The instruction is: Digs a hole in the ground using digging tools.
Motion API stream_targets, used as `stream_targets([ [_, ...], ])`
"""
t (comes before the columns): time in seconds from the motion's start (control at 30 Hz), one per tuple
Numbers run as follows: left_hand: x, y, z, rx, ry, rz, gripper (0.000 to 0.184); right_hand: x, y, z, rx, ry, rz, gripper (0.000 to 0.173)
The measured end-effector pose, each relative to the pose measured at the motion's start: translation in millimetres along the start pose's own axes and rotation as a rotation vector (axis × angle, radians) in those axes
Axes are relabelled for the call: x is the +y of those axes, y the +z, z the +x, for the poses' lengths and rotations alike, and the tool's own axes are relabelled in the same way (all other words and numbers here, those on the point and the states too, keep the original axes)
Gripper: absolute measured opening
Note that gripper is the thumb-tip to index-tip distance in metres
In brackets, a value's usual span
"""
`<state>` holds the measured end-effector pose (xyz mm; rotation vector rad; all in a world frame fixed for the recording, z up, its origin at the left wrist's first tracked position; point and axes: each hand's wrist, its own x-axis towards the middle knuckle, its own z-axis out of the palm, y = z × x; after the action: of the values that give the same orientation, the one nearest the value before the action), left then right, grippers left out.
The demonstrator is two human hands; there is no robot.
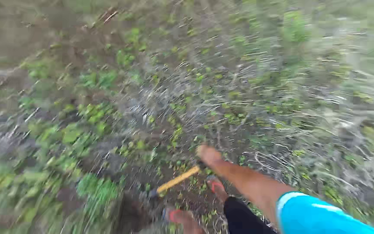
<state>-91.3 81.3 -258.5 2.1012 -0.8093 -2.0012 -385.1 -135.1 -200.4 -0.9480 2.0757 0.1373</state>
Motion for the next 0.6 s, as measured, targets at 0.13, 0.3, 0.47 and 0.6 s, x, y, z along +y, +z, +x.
stream_targets([
  [0.13, 7, -47, 47, 0.107, 0.022, 0.269, 0.081, -12, 34, 36, 0.126, 0.022, 0.105, 0.067],
  [0.3, 60, -107, 94, 0.186, 0.187, 0.596, 0.104, -82, 57, -91, 0.084, -0.108, 0.267, 0.055],
  [0.47, 66, -176, 136, -0.270, 0.597, 0.950, 0.061, -127, 112, -217, 0.131, -0.206, 0.236, 0.051],
  [0.6, 58, -206, 116, -0.351, 0.648, 0.950, 0.038, -155, 127, -260, 0.160, -0.291, 0.135, 0.049],
])
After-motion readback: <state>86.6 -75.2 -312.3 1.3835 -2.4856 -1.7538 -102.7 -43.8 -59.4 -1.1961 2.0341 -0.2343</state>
